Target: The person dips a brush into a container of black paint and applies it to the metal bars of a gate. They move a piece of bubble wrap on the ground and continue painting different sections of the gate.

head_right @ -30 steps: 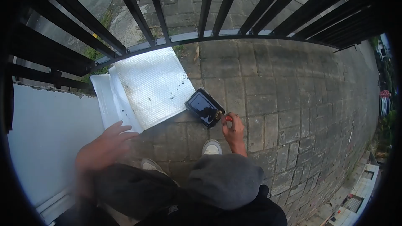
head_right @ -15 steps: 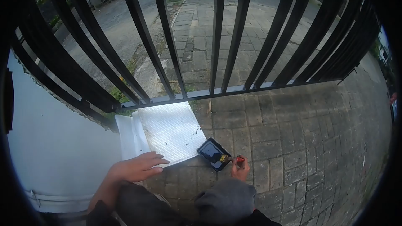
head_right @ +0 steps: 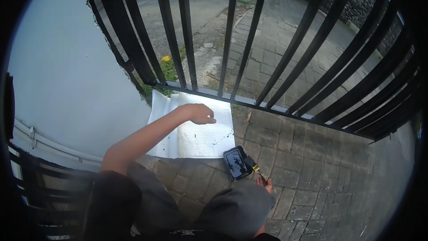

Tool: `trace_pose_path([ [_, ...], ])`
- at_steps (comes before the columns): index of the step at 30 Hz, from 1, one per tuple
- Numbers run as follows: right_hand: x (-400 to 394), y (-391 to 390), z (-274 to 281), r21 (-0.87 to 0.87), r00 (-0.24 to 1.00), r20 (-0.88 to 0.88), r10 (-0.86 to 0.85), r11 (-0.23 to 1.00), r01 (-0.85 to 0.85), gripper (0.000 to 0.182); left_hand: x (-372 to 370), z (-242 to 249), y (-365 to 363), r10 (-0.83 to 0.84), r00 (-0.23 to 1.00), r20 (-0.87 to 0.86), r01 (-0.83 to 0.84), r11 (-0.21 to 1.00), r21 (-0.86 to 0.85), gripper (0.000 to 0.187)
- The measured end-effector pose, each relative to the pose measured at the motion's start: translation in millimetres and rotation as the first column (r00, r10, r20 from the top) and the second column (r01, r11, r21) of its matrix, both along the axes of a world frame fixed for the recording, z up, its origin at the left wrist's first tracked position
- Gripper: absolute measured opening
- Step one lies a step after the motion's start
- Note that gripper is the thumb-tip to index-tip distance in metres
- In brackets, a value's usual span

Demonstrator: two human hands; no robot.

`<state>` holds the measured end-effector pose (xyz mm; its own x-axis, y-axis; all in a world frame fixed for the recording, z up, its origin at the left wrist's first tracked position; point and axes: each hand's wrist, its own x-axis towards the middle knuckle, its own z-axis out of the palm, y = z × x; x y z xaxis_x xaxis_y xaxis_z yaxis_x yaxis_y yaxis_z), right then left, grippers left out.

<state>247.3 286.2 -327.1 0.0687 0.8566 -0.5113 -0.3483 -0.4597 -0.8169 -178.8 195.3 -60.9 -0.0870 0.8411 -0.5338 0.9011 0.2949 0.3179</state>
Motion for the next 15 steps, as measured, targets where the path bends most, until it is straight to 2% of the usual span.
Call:
trace_pose_path([
  [2,23,-8,2,-0.020,0.996,-0.032,-0.088,0.996,0.087,0.021,-38,-43,8,-0.023,0.999,-0.045,0.022,0.999,-0.030,0.056],
  [4,36,-21,2,-0.049,0.985,-0.067,-0.158,0.987,0.155,0.021,-57,-67,-2,0.037,0.998,-0.055,-0.038,0.999,-0.026,0.056],
  [8,45,-33,8,-0.093,0.964,-0.134,-0.230,0.971,0.218,0.020,-78,-134,-19,0.020,0.996,-0.092,-0.038,0.980,-0.198,0.057],
  [12,47,-27,15,-0.126,0.952,-0.193,-0.238,0.968,0.216,0.020,-77,-144,-24,-0.023,0.989,-0.149,-0.016,0.967,-0.255,0.056],
  [15,39,-23,21,-0.153,0.937,-0.253,-0.241,0.966,0.207,0.020,-82,-134,-10,0.050,0.991,-0.127,-0.081,0.964,-0.252,0.056],
])
